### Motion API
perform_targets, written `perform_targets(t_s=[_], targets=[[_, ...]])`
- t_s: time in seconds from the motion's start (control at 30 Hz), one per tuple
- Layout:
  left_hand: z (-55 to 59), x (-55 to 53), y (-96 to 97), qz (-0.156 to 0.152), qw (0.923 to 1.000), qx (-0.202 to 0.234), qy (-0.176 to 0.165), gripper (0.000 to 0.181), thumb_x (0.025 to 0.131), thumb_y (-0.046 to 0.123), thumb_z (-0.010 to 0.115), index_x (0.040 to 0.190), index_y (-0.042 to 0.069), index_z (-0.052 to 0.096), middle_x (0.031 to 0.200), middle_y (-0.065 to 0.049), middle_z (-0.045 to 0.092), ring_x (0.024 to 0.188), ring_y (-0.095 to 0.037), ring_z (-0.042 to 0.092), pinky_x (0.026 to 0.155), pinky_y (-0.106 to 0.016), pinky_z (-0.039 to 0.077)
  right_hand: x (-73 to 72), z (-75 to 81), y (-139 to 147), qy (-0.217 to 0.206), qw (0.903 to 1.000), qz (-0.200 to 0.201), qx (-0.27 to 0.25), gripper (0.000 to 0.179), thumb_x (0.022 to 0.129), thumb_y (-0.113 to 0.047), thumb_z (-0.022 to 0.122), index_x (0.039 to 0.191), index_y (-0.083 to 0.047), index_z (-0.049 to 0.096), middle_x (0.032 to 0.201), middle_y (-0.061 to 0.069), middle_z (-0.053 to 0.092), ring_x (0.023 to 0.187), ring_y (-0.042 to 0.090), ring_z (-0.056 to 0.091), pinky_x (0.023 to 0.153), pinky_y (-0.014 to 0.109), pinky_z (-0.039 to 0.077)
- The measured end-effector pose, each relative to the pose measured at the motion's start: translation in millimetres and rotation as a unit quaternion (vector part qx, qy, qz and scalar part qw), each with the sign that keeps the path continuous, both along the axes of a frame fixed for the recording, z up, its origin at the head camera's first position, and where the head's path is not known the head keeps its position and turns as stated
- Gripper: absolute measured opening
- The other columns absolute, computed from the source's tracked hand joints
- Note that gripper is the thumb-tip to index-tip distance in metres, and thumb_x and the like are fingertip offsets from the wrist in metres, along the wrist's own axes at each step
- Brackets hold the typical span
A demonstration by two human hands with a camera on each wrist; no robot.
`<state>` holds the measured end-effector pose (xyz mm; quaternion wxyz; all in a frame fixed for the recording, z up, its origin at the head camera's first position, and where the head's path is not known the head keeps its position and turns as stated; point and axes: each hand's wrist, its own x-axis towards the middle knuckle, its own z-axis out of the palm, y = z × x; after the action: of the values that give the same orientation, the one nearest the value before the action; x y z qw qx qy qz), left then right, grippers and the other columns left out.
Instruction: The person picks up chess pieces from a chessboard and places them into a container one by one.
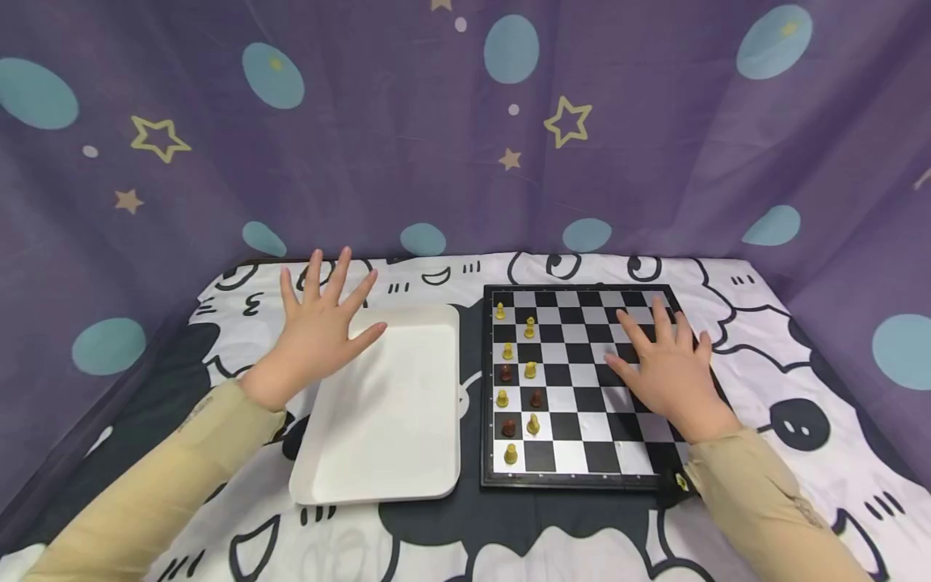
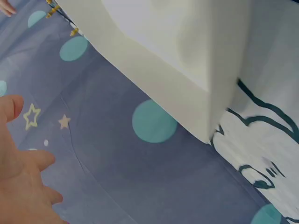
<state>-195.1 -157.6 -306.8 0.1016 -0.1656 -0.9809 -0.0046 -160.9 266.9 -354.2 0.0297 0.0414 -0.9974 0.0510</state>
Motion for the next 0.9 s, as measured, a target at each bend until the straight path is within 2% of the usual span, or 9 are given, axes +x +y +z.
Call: perform_targets(t_s=[0.17, 0.23, 0.33, 0.43, 0.6, 0.77, 0.9], targets=[[-1.5, -4.3, 14.5, -0.018, 0.9998, -0.002, -0.006, 0.071, 0.093, 0.056, 0.044, 0.152, 0.022, 0.022, 0.159, -0.011, -0.004, 0.143, -0.039, -0.016, 0.106, -0.067, -0.012, -6.5, -7.2, -4, -0.093, 0.9947, 0.043, 0.01, 0.073, 0.093, -0.058, 0.045, 0.148, -0.015, 0.026, 0.149, 0.034, 0.009, 0.128, 0.061, 0.017, 0.088, 0.075, 0.029], [-2.1, -5.8, 19.2, -0.024, 0.9996, 0.002, -0.012, 0.07, 0.093, 0.056, 0.044, 0.151, 0.022, 0.023, 0.16, -0.011, -0.004, 0.144, -0.038, -0.015, 0.106, -0.066, -0.012, -7.8, -9.0, -4, -0.129, 0.99, 0.057, 0.003, 0.076, 0.09, -0.061, 0.047, 0.148, -0.015, 0.027, 0.148, 0.035, 0.012, 0.128, 0.062, 0.018, 0.085, 0.075, 0.032], [-2.9, -7.7, 25.0, -0.03, 0.9992, 0.009, -0.023, 0.069, 0.094, 0.055, 0.044, 0.15, 0.021, 0.027, 0.159, -0.013, -0.002, 0.144, -0.039, -0.012, 0.107, -0.065, -0.01, -8.7, -10.6, -4, -0.16, 0.9847, 0.069, 0.003, 0.083, 0.085, -0.066, 0.051, 0.148, -0.016, 0.029, 0.147, 0.036, 0.016, 0.126, 0.062, 0.021, 0.083, 0.074, 0.035], [-3.0, -9.5, 30.1, -0.037, 0.9986, 0.012, -0.035, 0.067, 0.094, 0.054, 0.046, 0.149, 0.02, 0.031, 0.159, -0.014, -0.001, 0.144, -0.04, -0.008, 0.108, -0.065, -0.007, -9.2, -11.1, -3, -0.172, 0.9824, 0.072, 0.002, 0.088, 0.08, -0.069, 0.055, 0.146, -0.016, 0.033, 0.146, 0.036, 0.019, 0.125, 0.063, 0.023, 0.084, 0.074, 0.035], [-1.0, -13.8, 38.9, -0.055, 0.997, 0.013, -0.052, 0.064, 0.093, 0.049, 0.051, 0.146, 0.016, 0.037, 0.158, -0.018, 0.006, 0.144, -0.042, 0.001, 0.11, -0.063, 0.002, -10.5, -11.0, -2, -0.168, 0.9822, 0.084, -0.007, 0.087, 0.077, -0.067, 0.061, 0.141, -0.012, 0.042, 0.143, 0.037, 0.024, 0.124, 0.064, 0.025, 0.086, 0.074, 0.034], [2.5, -22.1, 49.0, -0.074, 0.9943, 0.021, -0.074, 0.064, 0.091, 0.042, 0.059, 0.145, 0.014, 0.039, 0.154, -0.021, 0.019, 0.141, -0.042, 0.014, 0.111, -0.059, 0.017, -12.5, -9.8, -4, -0.162, 0.9824, 0.091, -0.015, 0.086, 0.076, -0.065, 0.063, 0.14, -0.011, 0.045, 0.143, 0.037, 0.026, 0.123, 0.063, 0.026, 0.085, 0.073, 0.034], [4.2, -32.8, 59.9, -0.092, 0.9898, 0.028, -0.105, 0.063, 0.09, 0.037, 0.063, 0.144, 0.013, 0.041, 0.149, -0.02, 0.032, 0.137, -0.039, 0.029, 0.108, -0.054, 0.029, -13.4, -9.5, -6, -0.167, 0.9818, 0.088, -0.02, 0.086, 0.075, -0.065, 0.064, 0.14, -0.012, 0.045, 0.143, 0.036, 0.026, 0.123, 0.063, 0.026, 0.085, 0.074, 0.034]])
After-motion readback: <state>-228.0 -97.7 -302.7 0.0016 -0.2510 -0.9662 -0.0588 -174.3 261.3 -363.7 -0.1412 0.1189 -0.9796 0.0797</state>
